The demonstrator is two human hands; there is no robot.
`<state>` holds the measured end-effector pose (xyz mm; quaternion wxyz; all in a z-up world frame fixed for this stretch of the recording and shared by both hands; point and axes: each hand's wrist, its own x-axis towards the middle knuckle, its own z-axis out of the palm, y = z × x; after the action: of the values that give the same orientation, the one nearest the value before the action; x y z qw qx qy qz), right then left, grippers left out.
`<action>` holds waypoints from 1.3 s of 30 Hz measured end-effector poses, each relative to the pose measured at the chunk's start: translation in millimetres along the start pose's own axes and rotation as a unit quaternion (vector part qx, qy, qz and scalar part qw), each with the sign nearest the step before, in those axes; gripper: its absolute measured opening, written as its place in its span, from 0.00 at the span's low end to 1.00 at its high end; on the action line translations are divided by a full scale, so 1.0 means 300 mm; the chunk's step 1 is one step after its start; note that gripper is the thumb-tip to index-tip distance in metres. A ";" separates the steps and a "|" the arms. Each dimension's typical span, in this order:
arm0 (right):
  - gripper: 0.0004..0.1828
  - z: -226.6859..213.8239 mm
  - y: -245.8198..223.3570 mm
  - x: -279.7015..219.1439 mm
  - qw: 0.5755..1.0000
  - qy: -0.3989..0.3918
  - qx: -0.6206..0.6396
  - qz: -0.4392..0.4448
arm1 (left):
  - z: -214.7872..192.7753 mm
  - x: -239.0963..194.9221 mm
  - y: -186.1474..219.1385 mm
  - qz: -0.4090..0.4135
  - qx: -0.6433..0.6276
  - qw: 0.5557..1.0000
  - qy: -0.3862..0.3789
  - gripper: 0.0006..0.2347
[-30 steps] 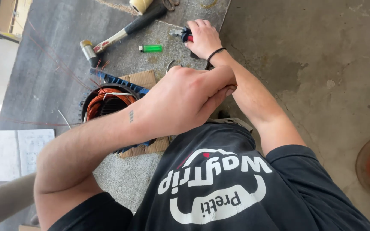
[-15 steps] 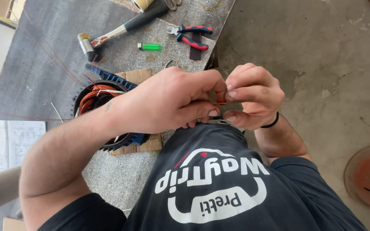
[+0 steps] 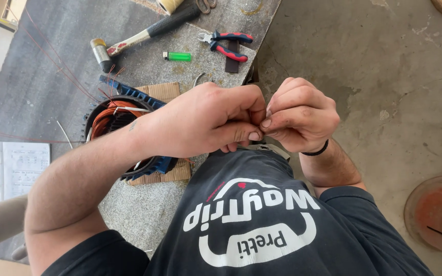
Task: Repairing or rewinding an electric motor by manipulating copper wires and insulation.
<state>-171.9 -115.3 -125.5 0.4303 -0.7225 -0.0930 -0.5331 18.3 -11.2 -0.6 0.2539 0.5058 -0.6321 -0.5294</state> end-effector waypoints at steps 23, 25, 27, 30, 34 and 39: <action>0.08 0.216 0.305 -0.166 0.963 -0.080 -0.023 0.255 | 0.079 -0.044 -0.023 0.156 0.175 0.954 0.187 0.05; 0.07 0.232 0.298 -0.174 0.956 -0.098 -0.015 0.275 | 0.083 -0.048 -0.026 0.161 0.173 0.952 0.195 0.04; 0.07 0.241 0.289 -0.185 0.948 -0.112 -0.012 0.298 | 0.090 -0.047 -0.022 0.170 0.169 0.950 0.198 0.04; 0.07 0.242 0.266 -0.207 0.933 -0.129 -0.010 0.335 | 0.111 -0.048 -0.015 0.169 0.202 0.941 0.211 0.04; 0.07 0.189 0.191 -0.246 0.909 -0.147 0.005 0.390 | 0.161 -0.068 -0.019 0.121 0.164 0.963 0.176 0.04; 0.10 -0.117 -0.147 -0.281 0.929 -0.082 -0.010 0.360 | 0.245 -0.047 -0.006 0.075 0.283 0.951 0.102 0.06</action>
<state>-257.3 -86.3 -172.0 0.5772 -0.7528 0.1439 -0.2819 -38.8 32.1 -22.0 0.2022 0.5592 -0.7629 -0.2536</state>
